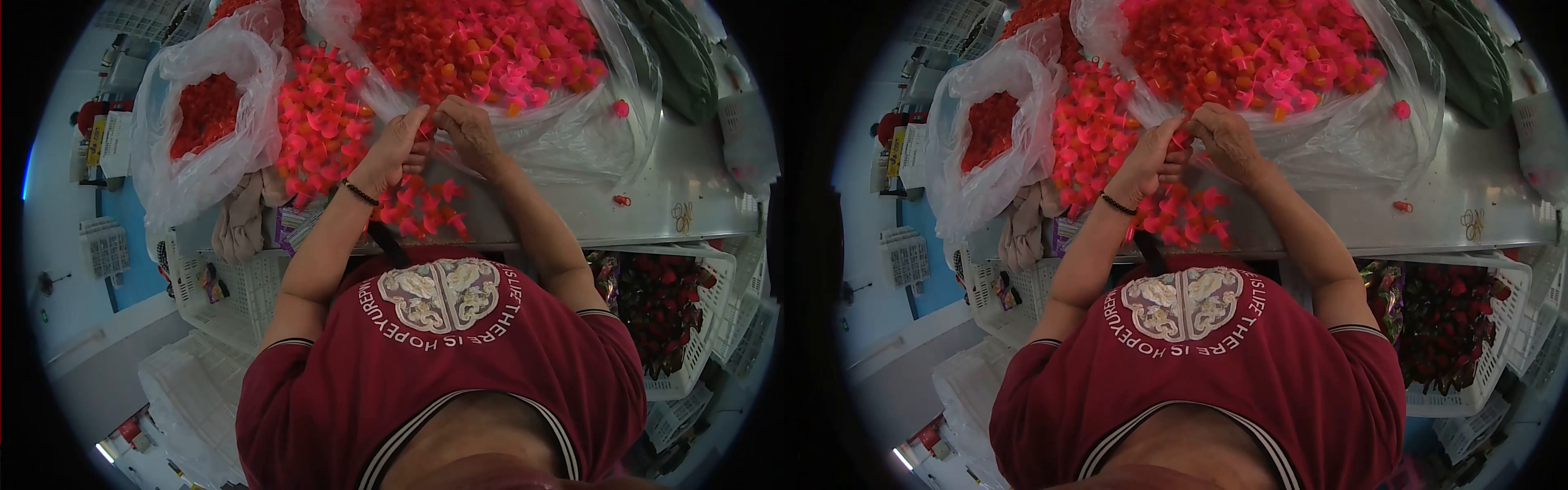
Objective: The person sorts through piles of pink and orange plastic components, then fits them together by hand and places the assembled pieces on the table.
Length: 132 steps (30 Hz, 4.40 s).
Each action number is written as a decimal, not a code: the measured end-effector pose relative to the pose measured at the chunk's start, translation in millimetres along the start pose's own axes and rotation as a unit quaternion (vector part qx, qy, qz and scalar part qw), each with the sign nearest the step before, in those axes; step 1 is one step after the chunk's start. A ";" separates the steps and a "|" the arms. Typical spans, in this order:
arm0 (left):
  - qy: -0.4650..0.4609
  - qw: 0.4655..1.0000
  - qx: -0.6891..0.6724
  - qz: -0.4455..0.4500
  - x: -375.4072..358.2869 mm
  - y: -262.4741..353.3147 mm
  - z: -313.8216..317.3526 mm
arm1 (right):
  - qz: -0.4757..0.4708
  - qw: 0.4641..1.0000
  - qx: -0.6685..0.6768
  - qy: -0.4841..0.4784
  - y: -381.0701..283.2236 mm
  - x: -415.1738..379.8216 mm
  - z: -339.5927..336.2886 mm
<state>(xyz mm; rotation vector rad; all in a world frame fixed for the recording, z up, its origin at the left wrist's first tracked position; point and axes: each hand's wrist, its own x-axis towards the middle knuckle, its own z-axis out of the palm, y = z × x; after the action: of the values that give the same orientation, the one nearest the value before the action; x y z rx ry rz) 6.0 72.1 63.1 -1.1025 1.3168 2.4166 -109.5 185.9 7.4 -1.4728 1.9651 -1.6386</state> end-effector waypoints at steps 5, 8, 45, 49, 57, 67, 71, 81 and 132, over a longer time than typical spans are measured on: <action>-0.002 0.997 0.055 0.053 1.7 6.3 -19.2 | 0.124 0.983 0.101 -0.087 -0.7 2.8 3.6; 0.145 0.924 0.247 0.253 9.9 34.5 -70.9 | 0.048 0.995 -0.041 -0.074 11.8 1.2 -6.2; 0.124 0.475 0.663 0.566 126.3 -3.2 78.0 | 0.192 0.897 -0.309 0.252 46.4 5.6 -88.2; 0.120 0.446 0.652 0.601 99.1 -20.3 42.9 | 0.086 0.937 -0.263 0.214 25.7 9.0 -71.6; 0.140 0.498 0.639 0.569 78.9 -32.8 29.5 | 0.004 0.980 -0.113 0.166 15.1 9.8 -43.8; -0.160 0.937 -0.256 0.177 53.2 -3.7 -2.8 | 0.164 0.940 0.286 0.083 -1.4 9.4 -39.0; -0.177 0.931 -0.281 0.150 45.5 -6.6 -1.1 | 0.183 0.915 0.355 0.048 -3.6 8.0 -32.1; -0.076 0.954 -0.116 0.267 36.3 -8.2 3.2 | 0.171 0.918 0.356 0.038 2.9 5.7 -29.1; -0.009 0.975 -0.127 0.183 35.8 -9.5 -5.8 | 0.192 0.949 0.245 0.053 -4.7 3.3 -20.3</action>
<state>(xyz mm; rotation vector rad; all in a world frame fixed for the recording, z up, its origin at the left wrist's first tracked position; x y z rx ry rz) -11.8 66.6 30.5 -0.9594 1.3316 2.9239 -122.2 196.8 20.1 -0.7819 1.5903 -1.8613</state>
